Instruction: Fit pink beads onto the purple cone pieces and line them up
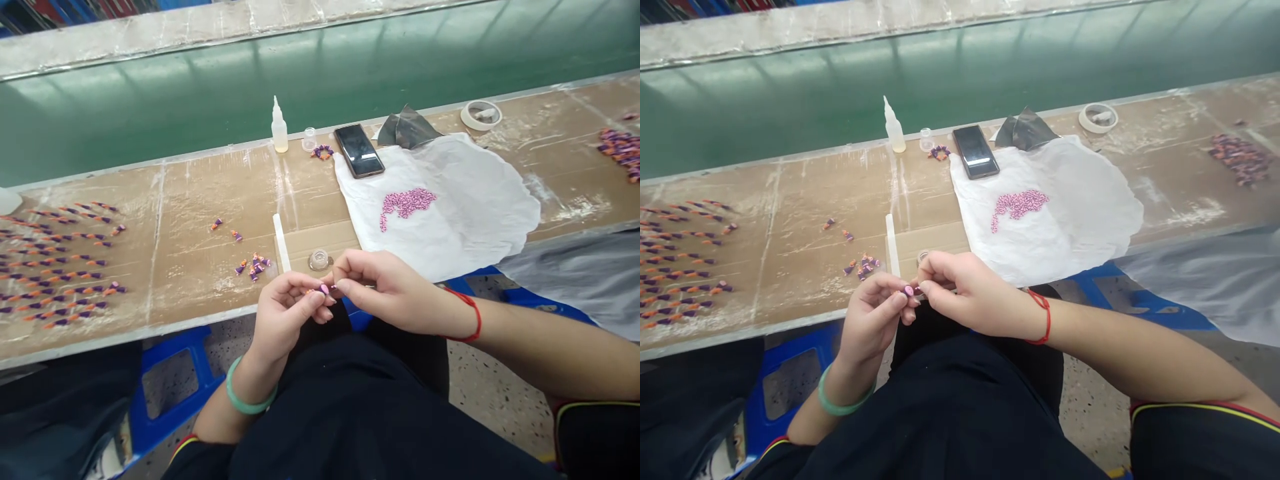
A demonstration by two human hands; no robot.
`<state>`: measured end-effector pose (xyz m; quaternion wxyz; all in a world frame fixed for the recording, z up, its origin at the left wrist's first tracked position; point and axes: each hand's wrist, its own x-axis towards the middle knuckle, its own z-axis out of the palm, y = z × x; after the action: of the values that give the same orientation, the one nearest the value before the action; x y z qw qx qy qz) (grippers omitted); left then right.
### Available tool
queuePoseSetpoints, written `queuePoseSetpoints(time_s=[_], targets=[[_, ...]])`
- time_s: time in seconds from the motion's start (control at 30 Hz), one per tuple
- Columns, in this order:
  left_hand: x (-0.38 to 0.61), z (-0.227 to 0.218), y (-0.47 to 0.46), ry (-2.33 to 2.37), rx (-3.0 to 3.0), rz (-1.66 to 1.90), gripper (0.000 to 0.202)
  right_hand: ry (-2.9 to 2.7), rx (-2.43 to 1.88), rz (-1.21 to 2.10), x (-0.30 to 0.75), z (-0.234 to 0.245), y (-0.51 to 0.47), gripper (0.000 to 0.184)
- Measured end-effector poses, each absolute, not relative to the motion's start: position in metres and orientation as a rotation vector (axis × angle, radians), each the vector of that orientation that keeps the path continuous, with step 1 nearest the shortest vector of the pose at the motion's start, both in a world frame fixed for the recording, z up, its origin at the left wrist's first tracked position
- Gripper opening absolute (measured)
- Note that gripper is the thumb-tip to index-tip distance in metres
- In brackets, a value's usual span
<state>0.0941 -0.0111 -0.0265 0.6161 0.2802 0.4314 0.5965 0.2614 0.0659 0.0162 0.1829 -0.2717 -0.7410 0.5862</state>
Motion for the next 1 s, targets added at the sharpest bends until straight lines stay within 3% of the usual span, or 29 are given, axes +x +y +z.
queuePoseSetpoints(time_s=[1.0], targets=[[0.107,-0.027,-0.015,1.060,0.783,1.455,0.033,-2.298,-0.667,1.275,0.272,0.020,0.062,0.011]])
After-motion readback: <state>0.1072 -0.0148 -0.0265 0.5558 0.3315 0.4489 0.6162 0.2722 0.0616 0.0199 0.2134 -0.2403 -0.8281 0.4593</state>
